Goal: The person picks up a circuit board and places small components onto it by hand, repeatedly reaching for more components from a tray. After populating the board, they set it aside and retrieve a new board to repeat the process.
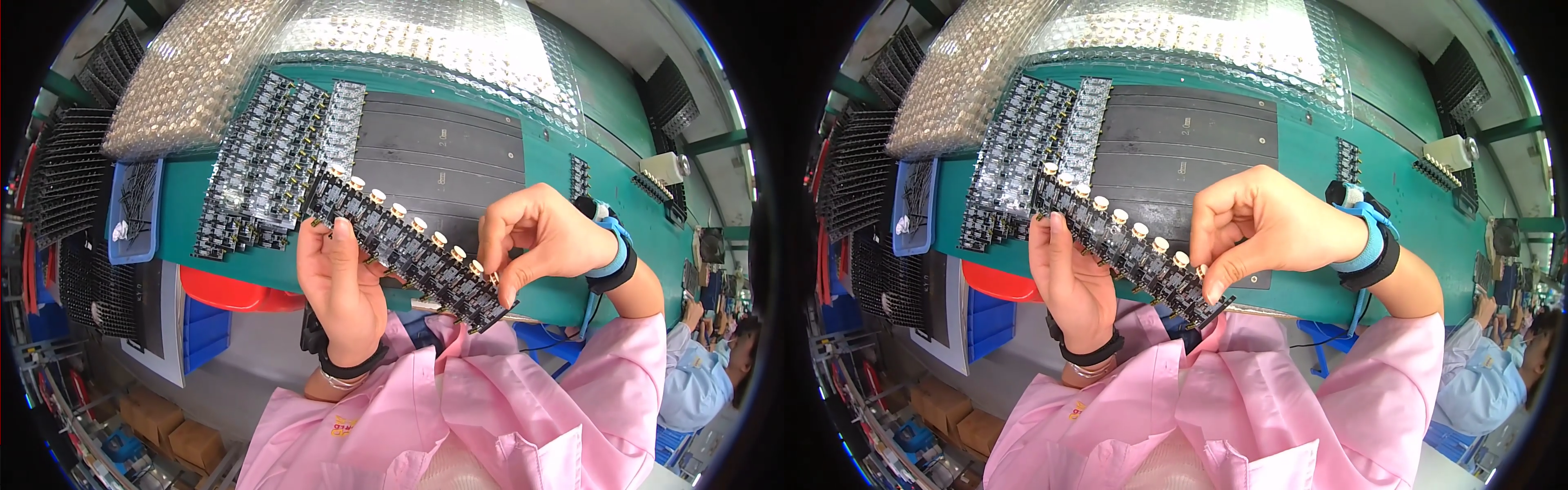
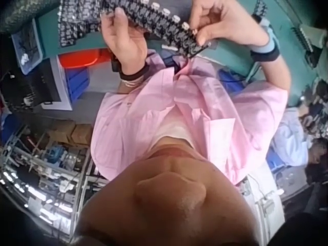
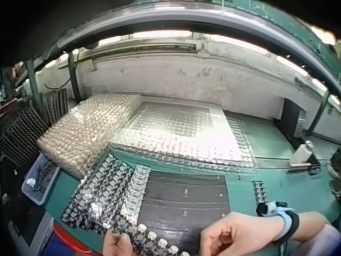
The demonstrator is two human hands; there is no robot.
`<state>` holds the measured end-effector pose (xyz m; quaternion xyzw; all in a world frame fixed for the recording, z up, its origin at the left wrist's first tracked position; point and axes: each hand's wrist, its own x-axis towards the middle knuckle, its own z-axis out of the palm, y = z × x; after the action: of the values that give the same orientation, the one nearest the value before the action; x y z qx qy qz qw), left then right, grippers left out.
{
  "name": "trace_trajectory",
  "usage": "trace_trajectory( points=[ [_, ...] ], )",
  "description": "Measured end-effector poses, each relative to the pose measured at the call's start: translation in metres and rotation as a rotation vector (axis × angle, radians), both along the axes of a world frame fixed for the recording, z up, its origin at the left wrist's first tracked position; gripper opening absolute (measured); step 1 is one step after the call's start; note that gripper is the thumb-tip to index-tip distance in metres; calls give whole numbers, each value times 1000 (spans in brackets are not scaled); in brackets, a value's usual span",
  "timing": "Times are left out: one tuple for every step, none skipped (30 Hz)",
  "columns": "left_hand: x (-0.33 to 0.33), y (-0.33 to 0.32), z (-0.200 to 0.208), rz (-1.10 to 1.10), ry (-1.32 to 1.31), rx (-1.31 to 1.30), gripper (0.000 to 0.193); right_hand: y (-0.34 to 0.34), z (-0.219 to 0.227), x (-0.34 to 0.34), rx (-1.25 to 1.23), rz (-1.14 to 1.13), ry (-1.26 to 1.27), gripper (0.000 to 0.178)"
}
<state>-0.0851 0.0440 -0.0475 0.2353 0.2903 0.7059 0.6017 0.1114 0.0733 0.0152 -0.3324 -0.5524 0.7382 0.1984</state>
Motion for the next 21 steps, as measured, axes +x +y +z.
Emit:
trace_trajectory(
  points=[
    [0, 0, 0, 4, 2, -4, 6, 1, 2, 0, -49, 21, -22, 26],
    [0, 0, -1, 3, 3, -2, 6, 2, 4, 0, -98, 42, -44, 26],
    [-1, -1, -2, 5, -1, 3, 6, 3, 6, 0, -148, 62, -67, 27],
    [-2, -1, -3, 6, -4, 7, 6, 5, 6, 2, -147, 60, -67, 27],
    [-2, -1, -3, 9, -8, 11, 6, 7, 5, 4, -156, 62, -72, 26],
    [-2, 0, -3, 8, -9, 12, 6, 9, 4, 6, -166, 63, -78, 26],
    [-1, 0, 0, 9, -14, 10, 6, 9, 3, 8, -176, 65, -83, 25],
    [-1, 1, 2, 11, -19, 7, 6, 10, 1, 8, -177, 65, -84, 25],
    [-1, 1, 3, 14, -24, 5, 6, 9, -3, 8, -154, 81, -74, 23],
    [-1, 1, 3, 14, -24, 4, 6, 9, -7, 8, -131, 96, -64, 21],
    [-1, 1, 2, 8, -26, 8, 6, 9, -8, 8, -108, 111, -55, 20],
    [-1, 2, 2, 2, -27, 13, 6, 9, -8, 8, -109, 111, -55, 20],
    [-2, 2, 1, -4, -27, 17, 6, 8, -7, 7, -118, 116, -62, 19],
    [-2, 2, 0, -4, -27, 15, 6, 8, -6, 6, -127, 121, -69, 18],
    [-2, 1, -2, -22, -38, 40, 6, 8, -5, 5, -135, 126, -76, 18],
    [-3, 0, -3, -39, -50, 65, 7, 9, -4, 5, -136, 126, -75, 18],
    [-3, 0, -4, -57, -61, 90, 9, 9, -2, 6, -150, 142, -103, 16],
    [-3, 0, -4, -58, -61, 88, 9, 11, -1, 6, -166, 156, -130, 15],
    [-3, 0, -5, -66, -59, 99, 9, 12, 0, 6, -181, 171, -158, 14],
    [-3, 0, -6, -73, -57, 109, 9, 13, 2, 7, -182, 170, -158, 14],
    [-2, 0, -6, -81, -56, 119, 9, 14, 4, 6, -175, 189, -178, 13]
  ],
)
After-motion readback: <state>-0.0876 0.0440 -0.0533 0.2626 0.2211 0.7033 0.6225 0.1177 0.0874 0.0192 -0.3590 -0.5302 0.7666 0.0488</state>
